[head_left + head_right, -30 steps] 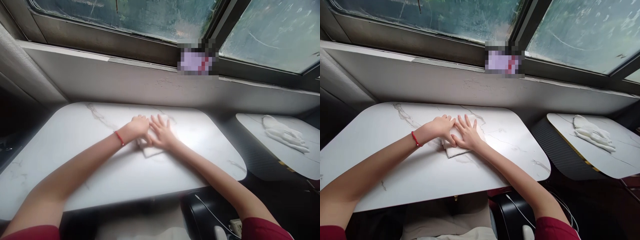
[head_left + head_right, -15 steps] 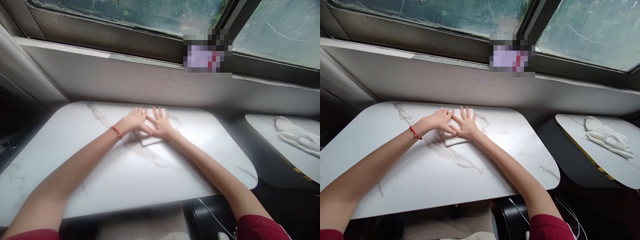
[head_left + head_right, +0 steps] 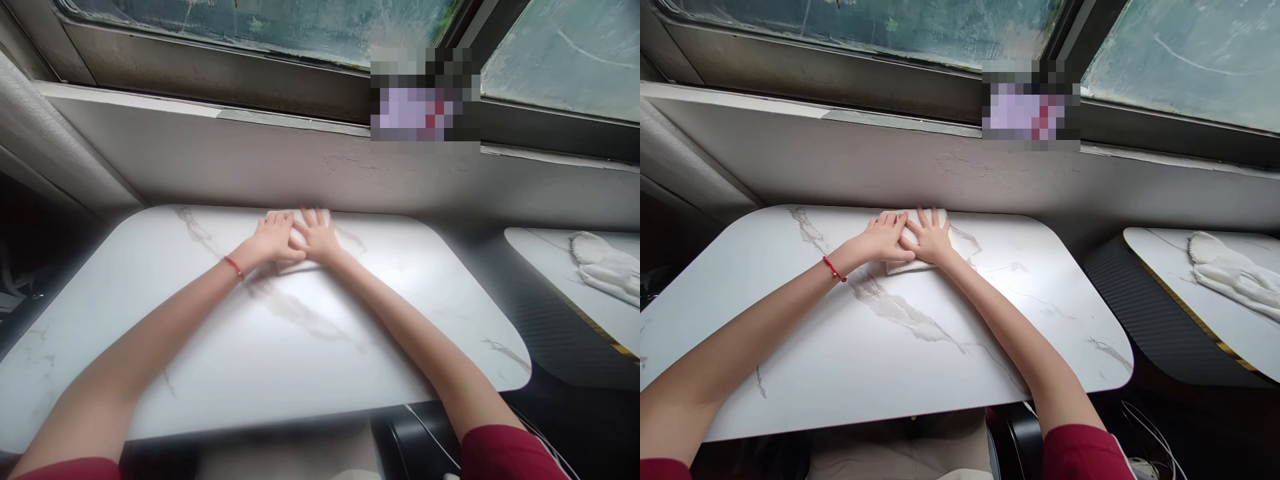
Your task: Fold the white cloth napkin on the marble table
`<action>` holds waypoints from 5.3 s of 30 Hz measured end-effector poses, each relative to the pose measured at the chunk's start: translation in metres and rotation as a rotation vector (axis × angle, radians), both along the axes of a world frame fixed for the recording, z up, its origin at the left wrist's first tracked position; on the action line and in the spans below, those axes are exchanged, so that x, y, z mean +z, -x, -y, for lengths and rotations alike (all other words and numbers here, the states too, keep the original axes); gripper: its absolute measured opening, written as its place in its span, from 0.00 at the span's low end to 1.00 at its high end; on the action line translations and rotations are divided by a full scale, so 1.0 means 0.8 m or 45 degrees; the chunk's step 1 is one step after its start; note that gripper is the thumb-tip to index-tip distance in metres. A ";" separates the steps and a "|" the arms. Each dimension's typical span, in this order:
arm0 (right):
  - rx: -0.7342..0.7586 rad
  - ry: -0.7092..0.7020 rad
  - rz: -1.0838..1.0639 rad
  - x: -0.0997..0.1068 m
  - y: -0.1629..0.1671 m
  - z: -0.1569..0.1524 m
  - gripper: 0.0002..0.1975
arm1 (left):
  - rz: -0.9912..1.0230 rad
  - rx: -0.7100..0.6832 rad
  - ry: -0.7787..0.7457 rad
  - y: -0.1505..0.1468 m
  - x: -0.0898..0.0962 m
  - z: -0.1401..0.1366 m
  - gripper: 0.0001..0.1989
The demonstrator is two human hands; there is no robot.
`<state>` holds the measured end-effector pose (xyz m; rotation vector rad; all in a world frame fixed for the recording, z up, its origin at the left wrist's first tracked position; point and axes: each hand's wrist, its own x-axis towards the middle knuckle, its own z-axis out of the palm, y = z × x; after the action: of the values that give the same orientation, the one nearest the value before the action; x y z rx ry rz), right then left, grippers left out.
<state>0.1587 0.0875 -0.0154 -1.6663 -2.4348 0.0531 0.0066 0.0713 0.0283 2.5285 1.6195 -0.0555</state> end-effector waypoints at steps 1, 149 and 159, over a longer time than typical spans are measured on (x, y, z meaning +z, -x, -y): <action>-0.033 -0.018 0.001 -0.001 0.002 -0.005 0.32 | 0.017 0.010 -0.022 -0.001 -0.005 0.000 0.49; 0.623 -0.331 0.004 -0.006 0.057 0.050 0.28 | -0.128 0.080 -0.385 0.075 -0.035 0.029 0.28; 0.424 -0.321 0.135 0.005 0.023 -0.001 0.27 | 0.114 0.004 -0.478 0.047 -0.054 -0.023 0.26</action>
<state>0.1404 0.0885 -0.0116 -1.1782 -2.6413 -0.2899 -0.0309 0.0893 -0.0149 2.7444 1.7366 0.3926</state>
